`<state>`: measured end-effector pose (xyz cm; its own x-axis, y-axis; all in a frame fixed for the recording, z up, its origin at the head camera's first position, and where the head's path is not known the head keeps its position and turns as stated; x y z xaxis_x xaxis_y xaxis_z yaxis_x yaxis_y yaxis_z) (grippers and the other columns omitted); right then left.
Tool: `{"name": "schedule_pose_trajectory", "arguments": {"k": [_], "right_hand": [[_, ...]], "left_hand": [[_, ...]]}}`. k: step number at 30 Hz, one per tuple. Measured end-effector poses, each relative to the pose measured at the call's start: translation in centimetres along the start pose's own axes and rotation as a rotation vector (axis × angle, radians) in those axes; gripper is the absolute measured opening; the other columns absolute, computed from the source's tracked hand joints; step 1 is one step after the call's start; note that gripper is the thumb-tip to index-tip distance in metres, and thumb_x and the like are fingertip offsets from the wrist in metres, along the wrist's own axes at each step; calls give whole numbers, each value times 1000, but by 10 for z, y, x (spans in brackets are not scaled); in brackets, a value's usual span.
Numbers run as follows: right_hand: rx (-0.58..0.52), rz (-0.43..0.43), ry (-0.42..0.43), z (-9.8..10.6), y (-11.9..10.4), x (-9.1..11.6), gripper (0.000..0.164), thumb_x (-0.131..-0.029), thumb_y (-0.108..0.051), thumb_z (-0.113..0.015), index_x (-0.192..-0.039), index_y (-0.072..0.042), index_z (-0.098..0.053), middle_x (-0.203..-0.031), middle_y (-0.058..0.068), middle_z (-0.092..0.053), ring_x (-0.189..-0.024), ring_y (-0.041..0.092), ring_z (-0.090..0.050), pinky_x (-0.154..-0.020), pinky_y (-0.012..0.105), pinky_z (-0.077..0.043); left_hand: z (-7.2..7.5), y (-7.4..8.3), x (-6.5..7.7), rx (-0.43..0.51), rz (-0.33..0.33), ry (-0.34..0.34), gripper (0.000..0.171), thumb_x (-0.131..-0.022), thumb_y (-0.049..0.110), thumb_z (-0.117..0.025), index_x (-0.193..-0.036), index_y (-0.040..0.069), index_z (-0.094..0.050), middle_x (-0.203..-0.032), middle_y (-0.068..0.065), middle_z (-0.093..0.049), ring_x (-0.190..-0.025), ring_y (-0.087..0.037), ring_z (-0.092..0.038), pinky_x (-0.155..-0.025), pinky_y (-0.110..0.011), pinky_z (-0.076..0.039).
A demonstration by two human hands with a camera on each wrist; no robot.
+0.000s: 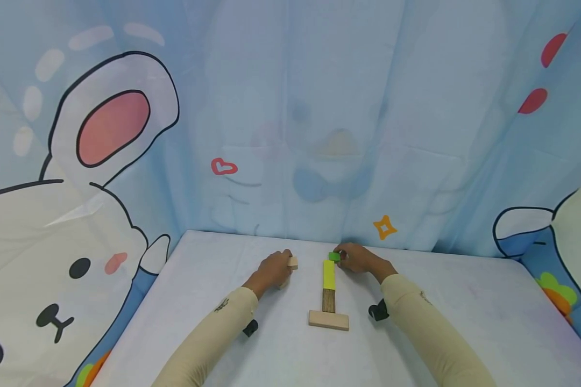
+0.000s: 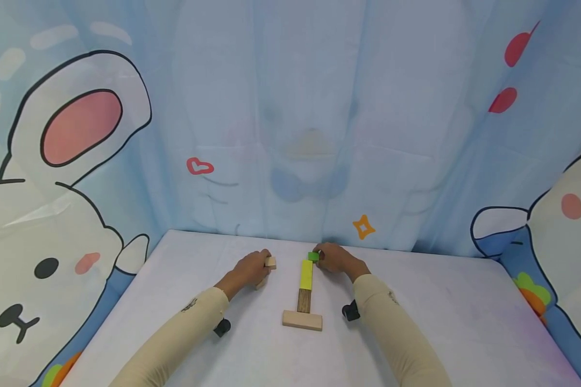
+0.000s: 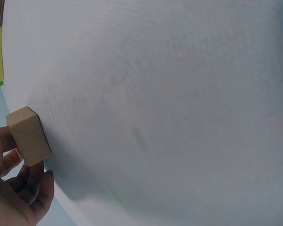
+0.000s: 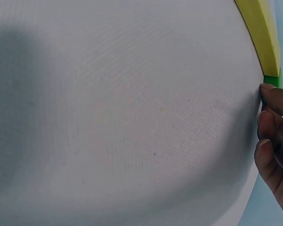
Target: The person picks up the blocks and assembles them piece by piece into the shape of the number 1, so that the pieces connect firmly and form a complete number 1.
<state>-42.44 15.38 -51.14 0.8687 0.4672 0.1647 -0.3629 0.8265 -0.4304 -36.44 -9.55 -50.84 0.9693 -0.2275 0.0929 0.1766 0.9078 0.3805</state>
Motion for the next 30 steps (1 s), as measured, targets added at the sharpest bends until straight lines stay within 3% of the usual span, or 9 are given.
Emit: {"name": "schedule_pose_trajectory", "arguments": {"k": [11, 20, 30], "right_hand": [[7, 33, 18, 0, 0, 1, 35, -94, -11, -68, -127, 1, -63, -104, 10, -64, -92, 21, -56, -83, 42, -50], [9, 5, 11, 0, -2, 2, 37, -95, -11, -67, -129, 0, -62, -106, 9, -64, -93, 21, -56, -85, 42, -50], [-1, -19, 14, -1, -2, 2, 37, -95, -11, -67, -130, -1, -61, -107, 9, -64, -94, 21, -55, -86, 41, -49]], "left_hand": [[-1, -5, -4, 24, -32, -19, 33, -99, 23, -65, -126, 6, -56, -102, -8, -64, -84, -15, -56, -80, -35, -51], [-1, -7, -6, 16, -45, -20, 33, -99, 26, -65, -123, 6, -57, -95, -5, -63, -80, -13, -53, -72, -30, -45], [0, -8, -5, 76, -48, -31, 31, -99, 24, -65, -122, 6, -57, -97, -6, -64, -80, -14, -55, -72, -31, -46]]}}
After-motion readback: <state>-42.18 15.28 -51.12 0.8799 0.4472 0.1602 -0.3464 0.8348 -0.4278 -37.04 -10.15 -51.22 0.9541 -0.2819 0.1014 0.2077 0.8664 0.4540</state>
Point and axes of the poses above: each hand's wrist, its own x-axis away from the middle knuckle, its own z-axis out of the back of the hand, y = z × x, the point moved 2 cm from there along -x, towards the middle knuckle
